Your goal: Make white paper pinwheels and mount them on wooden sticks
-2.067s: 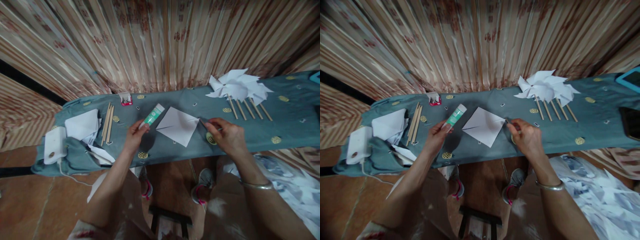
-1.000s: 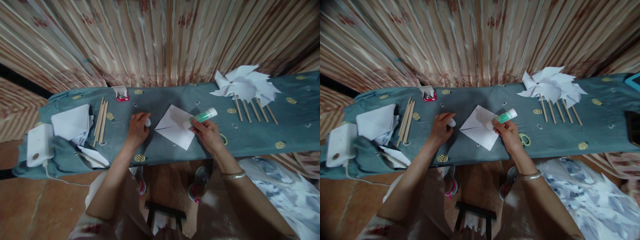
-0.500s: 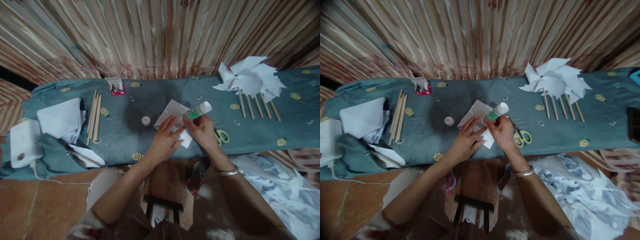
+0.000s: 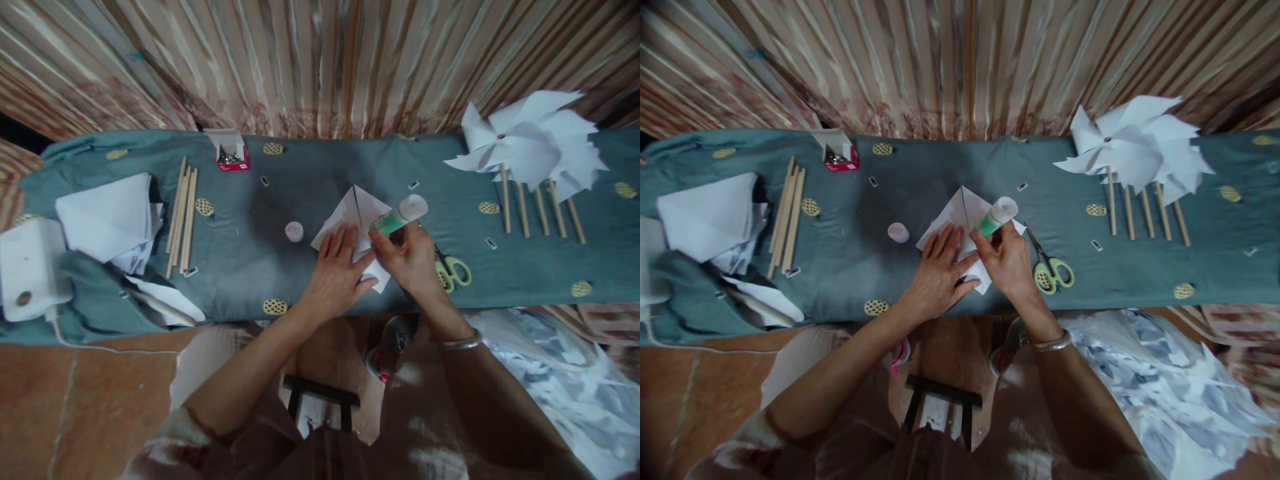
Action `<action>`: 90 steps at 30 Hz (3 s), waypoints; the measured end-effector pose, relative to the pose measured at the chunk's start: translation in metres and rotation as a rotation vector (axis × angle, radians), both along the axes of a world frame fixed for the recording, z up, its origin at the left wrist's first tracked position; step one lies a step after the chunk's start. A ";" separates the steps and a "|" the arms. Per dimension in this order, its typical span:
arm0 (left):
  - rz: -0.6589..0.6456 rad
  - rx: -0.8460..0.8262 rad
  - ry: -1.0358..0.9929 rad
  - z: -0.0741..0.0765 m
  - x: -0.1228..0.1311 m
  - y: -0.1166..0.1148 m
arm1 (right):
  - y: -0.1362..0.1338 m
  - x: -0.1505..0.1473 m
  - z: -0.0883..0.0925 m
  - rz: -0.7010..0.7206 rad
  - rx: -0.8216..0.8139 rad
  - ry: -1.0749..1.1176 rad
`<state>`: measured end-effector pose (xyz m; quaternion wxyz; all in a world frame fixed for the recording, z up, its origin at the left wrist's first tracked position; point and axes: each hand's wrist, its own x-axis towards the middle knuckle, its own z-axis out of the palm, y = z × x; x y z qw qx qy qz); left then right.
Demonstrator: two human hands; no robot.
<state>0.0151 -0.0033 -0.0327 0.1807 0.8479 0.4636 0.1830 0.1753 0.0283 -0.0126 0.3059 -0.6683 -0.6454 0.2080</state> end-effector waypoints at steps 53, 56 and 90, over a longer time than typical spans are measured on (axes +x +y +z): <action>0.011 0.024 0.027 -0.003 0.000 0.001 | -0.001 0.011 0.003 0.137 -0.002 -0.065; 0.014 0.024 0.026 -0.003 0.000 0.000 | 0.000 0.011 0.002 0.122 -0.001 -0.055; 0.008 0.021 0.045 0.001 0.000 0.000 | 0.011 0.000 -0.001 0.178 0.041 -0.032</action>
